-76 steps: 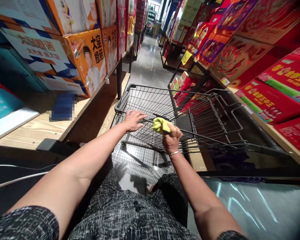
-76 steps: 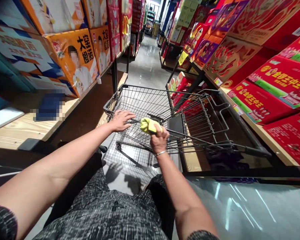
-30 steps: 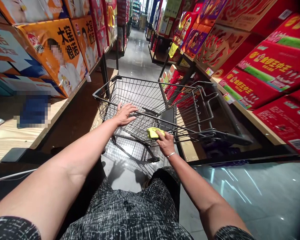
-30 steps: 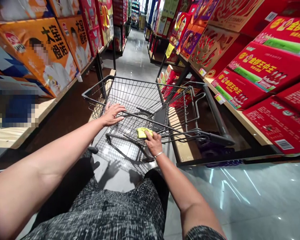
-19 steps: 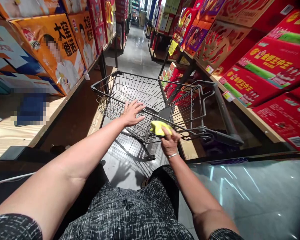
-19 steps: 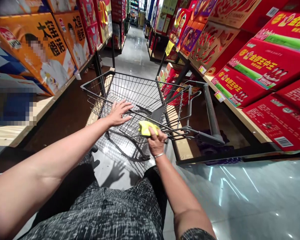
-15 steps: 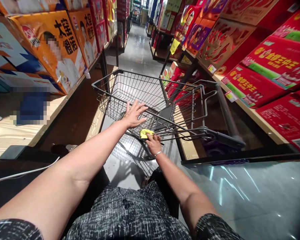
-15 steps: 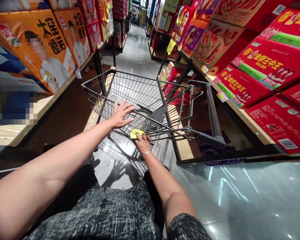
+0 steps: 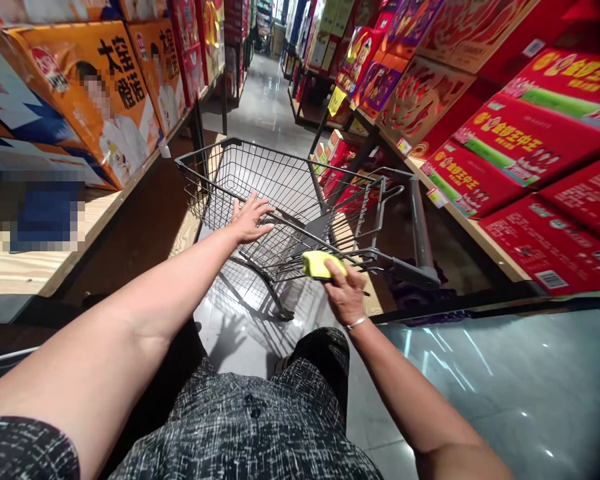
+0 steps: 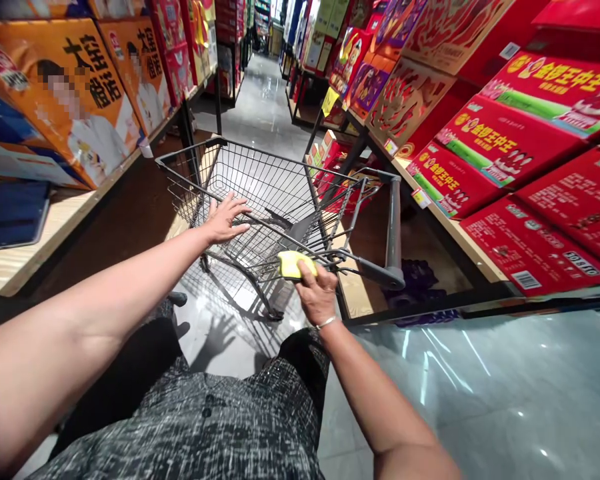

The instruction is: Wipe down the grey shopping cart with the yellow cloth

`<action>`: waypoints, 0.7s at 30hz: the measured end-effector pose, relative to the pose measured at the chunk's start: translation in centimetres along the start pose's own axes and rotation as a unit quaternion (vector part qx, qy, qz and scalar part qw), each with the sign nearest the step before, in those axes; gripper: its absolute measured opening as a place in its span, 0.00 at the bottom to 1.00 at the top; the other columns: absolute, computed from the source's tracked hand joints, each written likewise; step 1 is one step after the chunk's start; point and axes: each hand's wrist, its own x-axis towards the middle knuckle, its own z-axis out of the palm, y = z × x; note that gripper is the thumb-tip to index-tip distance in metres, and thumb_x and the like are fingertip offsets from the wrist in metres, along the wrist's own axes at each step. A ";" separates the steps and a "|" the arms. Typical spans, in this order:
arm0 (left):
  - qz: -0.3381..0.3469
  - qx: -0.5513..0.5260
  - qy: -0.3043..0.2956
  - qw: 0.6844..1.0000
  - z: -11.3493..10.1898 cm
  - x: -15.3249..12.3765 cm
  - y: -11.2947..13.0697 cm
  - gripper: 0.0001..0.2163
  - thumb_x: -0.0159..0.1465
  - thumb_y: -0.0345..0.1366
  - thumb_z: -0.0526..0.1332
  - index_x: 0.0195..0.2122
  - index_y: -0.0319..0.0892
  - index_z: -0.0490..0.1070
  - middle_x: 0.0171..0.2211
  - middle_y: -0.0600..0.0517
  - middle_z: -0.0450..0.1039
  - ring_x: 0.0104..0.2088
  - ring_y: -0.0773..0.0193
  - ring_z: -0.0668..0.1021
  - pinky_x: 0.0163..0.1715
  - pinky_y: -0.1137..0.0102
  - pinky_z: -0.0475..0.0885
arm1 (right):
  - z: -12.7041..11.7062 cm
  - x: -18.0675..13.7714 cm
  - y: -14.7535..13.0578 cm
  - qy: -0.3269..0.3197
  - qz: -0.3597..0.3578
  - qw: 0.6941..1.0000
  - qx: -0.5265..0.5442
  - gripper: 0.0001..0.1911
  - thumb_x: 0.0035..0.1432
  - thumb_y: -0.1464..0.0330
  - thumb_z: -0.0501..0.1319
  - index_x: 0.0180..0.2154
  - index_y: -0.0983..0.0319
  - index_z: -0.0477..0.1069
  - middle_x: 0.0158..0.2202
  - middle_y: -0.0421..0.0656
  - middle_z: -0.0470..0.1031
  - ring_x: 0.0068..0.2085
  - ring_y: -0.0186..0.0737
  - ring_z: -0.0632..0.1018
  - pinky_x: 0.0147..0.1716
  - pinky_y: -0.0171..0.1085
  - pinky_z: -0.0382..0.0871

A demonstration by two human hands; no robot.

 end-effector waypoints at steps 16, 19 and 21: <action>0.097 0.040 -0.036 0.994 2.8 -1.3 7.1 0.30 0.60 0.31 0.61 0.65 0.46 0.61 0.71 0.48 0.50 0.72 0.43 0.40 0.66 0.35 0.40 | -1.8 6.1 -4.3 0.054 0.035 0.997 -0.031 0.14 0.65 0.66 0.58 0.48 0.46 0.77 0.61 0.39 0.69 0.58 0.52 0.60 0.50 0.47 0.52; 0.098 0.023 -0.025 0.995 2.4 -1.2 6.0 0.28 0.60 0.30 0.60 0.62 0.48 0.63 0.70 0.50 0.53 0.72 0.42 0.41 0.66 0.34 0.40 | -4.5 5.3 -2.8 0.084 0.007 0.995 -0.050 0.11 0.65 0.65 0.59 0.44 0.46 0.79 0.60 0.36 0.71 0.57 0.50 0.61 0.49 0.47 0.51; 0.095 0.017 -0.020 0.995 2.0 -1.0 5.2 0.26 0.60 0.30 0.59 0.61 0.49 0.65 0.69 0.51 0.54 0.72 0.43 0.41 0.67 0.36 0.41 | -7.3 3.5 -1.4 0.103 0.007 0.992 -0.074 0.10 0.64 0.66 0.61 0.42 0.47 0.79 0.58 0.37 0.72 0.56 0.49 0.61 0.48 0.46 0.52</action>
